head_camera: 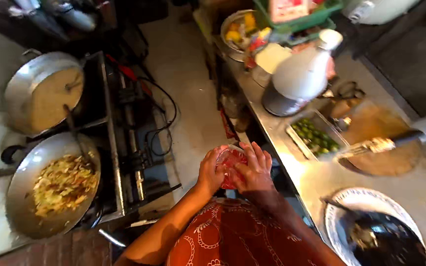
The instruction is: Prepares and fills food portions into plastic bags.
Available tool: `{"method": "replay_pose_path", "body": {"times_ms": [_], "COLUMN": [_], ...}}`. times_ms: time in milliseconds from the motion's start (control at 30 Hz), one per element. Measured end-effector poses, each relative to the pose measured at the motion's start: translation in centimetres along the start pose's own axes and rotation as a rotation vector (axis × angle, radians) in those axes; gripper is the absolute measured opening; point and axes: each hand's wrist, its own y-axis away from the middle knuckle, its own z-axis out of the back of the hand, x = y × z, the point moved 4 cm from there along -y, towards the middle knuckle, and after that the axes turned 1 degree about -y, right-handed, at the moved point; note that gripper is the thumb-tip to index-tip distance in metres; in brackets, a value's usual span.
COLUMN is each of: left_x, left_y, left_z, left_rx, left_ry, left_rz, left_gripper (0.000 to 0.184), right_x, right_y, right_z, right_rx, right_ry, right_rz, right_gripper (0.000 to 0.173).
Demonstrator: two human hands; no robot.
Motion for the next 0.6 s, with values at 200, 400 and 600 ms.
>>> {"method": "replay_pose_path", "body": {"times_ms": [200, 400, 600], "left_x": [5.0, 7.1, 7.3], "left_y": [-3.0, -4.8, -5.5], "left_z": [6.9, 13.3, 17.2], "left_rx": [-0.280, -0.662, -0.930], "left_ry": [0.202, 0.365, 0.558], "left_rz": [0.277, 0.368, 0.443], "left_gripper": [0.053, 0.039, 0.048], "right_x": [1.7, 5.6, 10.7], "right_y": [-11.3, -23.0, -30.1], "right_z": [-3.9, -8.9, -12.7], "right_rx": [0.341, 0.544, 0.892], "right_ry": [-0.275, -0.543, -0.733], "right_rz": [0.062, 0.350, 0.445], "right_gripper": [0.042, 0.032, 0.036]}}
